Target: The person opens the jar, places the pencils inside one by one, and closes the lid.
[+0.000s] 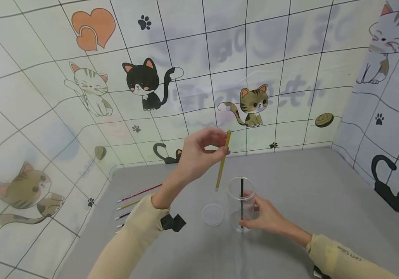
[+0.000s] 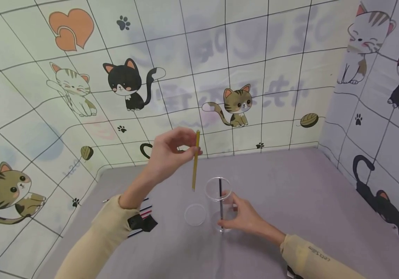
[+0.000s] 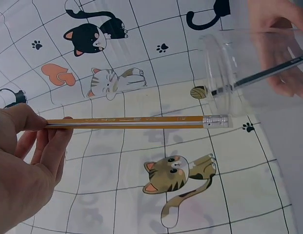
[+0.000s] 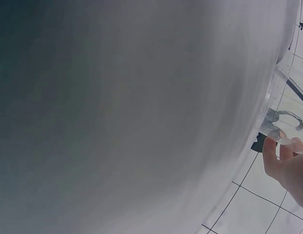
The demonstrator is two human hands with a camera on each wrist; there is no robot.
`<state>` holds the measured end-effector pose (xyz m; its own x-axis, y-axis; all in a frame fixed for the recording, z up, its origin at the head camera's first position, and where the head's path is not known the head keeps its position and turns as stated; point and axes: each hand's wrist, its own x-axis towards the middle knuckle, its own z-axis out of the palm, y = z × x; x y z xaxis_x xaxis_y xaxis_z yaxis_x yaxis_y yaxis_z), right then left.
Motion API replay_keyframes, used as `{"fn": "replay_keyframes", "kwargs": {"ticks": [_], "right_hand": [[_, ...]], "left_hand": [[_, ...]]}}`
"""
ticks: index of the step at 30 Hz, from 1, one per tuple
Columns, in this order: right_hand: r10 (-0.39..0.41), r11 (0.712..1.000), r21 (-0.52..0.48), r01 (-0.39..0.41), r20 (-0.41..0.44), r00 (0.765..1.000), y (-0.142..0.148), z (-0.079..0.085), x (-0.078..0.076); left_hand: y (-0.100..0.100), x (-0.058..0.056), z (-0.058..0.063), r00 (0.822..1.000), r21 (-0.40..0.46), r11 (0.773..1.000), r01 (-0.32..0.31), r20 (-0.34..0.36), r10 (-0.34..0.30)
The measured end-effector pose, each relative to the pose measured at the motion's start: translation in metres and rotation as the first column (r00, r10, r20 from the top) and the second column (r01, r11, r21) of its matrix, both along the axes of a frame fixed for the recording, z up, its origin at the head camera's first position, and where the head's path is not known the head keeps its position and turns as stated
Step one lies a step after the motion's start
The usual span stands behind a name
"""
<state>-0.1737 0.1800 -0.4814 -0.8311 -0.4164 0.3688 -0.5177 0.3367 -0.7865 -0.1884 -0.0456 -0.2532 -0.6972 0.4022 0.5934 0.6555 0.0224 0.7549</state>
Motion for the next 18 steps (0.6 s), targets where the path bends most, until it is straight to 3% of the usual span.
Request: {"fn": "replay_keyframes", "kwargs": {"ticks": [9, 18], "right_hand": [[0.016, 1.0, 0.002, -0.016, 0.049, 0.999, 0.002, 0.002, 0.001], [0.024, 1.0, 0.001, -0.024, 0.079, 0.997, 0.003, 0.004, 0.001]], "left_hand": [[0.022, 0.003, 0.004, 0.997, 0.084, 0.994, 0.071, -0.035, -0.069], [0.034, 0.001, -0.005, 0.996, 0.112, 0.99, 0.085, -0.027, -0.082]]}}
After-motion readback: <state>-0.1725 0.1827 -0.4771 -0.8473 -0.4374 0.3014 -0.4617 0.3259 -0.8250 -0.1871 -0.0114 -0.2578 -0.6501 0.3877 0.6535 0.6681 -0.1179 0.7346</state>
